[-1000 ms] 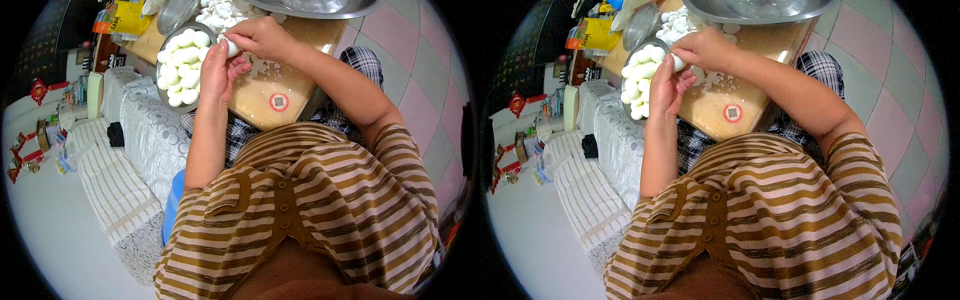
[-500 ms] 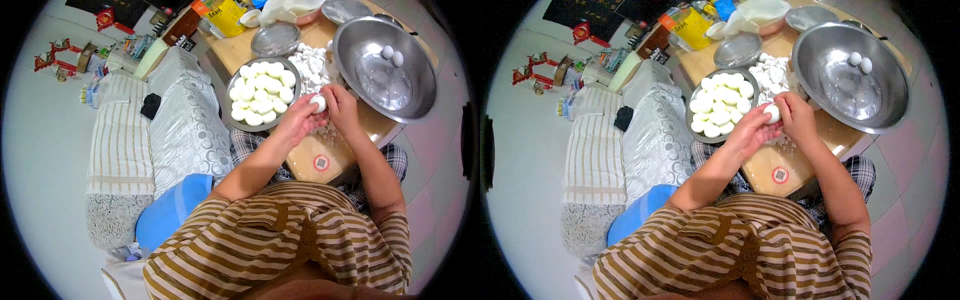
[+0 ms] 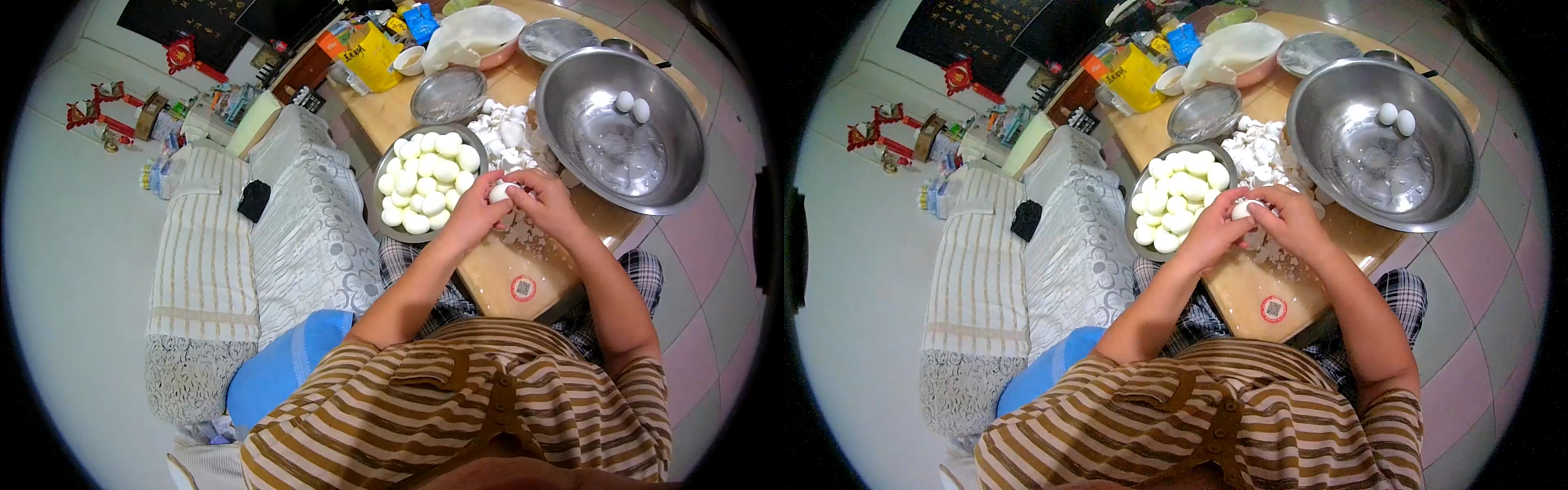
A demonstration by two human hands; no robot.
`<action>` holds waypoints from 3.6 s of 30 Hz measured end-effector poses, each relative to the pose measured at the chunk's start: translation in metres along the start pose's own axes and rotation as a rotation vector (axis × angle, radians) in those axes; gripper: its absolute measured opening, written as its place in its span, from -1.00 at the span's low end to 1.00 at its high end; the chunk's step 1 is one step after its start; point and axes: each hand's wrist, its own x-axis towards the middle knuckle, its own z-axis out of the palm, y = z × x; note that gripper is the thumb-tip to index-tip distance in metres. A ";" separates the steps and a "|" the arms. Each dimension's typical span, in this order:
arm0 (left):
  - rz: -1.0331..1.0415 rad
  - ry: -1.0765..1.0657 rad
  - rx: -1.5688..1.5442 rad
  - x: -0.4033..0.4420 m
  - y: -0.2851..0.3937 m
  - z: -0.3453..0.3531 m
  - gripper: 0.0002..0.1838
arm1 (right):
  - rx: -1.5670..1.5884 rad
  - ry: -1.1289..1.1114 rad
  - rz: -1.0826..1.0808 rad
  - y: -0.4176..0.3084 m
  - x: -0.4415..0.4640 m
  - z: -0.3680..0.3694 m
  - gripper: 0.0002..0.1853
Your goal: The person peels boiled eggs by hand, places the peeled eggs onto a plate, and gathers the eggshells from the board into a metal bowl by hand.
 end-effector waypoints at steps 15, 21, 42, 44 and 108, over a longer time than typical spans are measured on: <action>0.003 0.016 -0.044 0.002 -0.010 0.006 -0.43 | 0.055 0.179 0.096 0.010 0.000 0.008 -0.82; 0.007 0.038 -0.124 0.000 -0.014 0.013 -0.44 | -0.067 0.279 0.036 0.012 -0.001 0.010 -0.83; 0.420 0.091 -0.238 -0.011 -0.013 0.017 -0.32 | 0.455 0.237 0.378 0.017 0.009 -0.001 -0.74; 0.358 0.095 -0.221 -0.015 -0.012 0.013 -0.41 | 0.204 0.266 0.278 0.018 0.006 -0.001 -0.75; 0.531 0.484 0.423 -0.062 -0.040 -0.124 -0.71 | -0.986 0.391 0.558 0.071 0.052 -0.218 -0.60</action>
